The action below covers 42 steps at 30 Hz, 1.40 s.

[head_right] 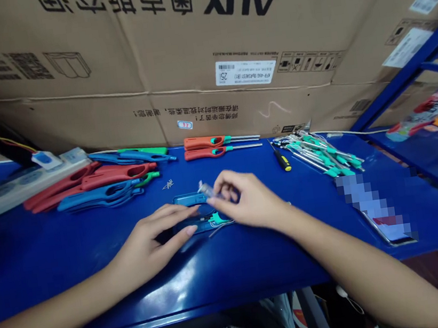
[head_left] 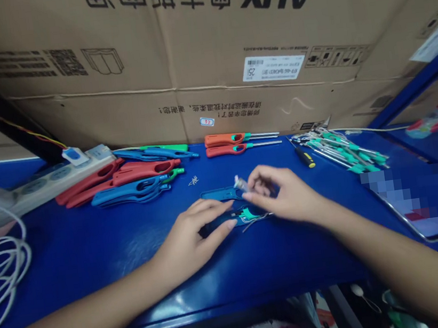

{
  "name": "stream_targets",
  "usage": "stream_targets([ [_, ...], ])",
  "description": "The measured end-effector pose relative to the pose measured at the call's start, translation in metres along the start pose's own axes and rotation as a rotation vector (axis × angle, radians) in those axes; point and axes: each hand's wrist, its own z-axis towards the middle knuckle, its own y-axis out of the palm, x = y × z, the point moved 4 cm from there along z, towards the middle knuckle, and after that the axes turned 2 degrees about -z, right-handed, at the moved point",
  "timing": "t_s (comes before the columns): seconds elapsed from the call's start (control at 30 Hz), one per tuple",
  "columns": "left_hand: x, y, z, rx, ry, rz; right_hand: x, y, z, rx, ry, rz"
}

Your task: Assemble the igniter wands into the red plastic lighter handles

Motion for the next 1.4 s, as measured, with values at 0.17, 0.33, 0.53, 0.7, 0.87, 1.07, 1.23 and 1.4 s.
stream_targets([
  [0.17,0.002,0.003,0.000,0.010,-0.029,-0.203,-0.027,0.035,-0.015,-0.075,-0.181,0.036],
  [0.33,-0.004,0.003,0.000,0.090,-0.188,-0.374,-0.022,0.029,-0.015,-0.208,-0.337,-0.201],
  [0.53,-0.012,0.000,0.003,0.161,-0.332,-0.458,-0.015,0.023,-0.022,-0.458,-0.414,-0.590],
  [0.7,-0.016,0.002,0.003,0.103,-0.414,-0.456,-0.012,0.022,-0.020,-0.471,-0.362,-0.411],
  [0.87,-0.016,0.002,0.003,0.041,-0.397,-0.375,-0.007,0.020,-0.011,-0.382,-0.268,-0.120],
  [1.07,-0.014,0.004,0.000,-0.017,-0.340,-0.299,0.001,0.021,-0.009,-0.372,-0.104,0.081],
  [1.23,-0.014,0.003,0.000,-0.006,-0.278,-0.248,0.009,0.028,-0.010,-0.394,0.173,0.318],
  [1.4,-0.012,0.002,0.002,-0.017,-0.238,-0.182,0.012,0.030,-0.006,-0.346,0.272,0.485],
])
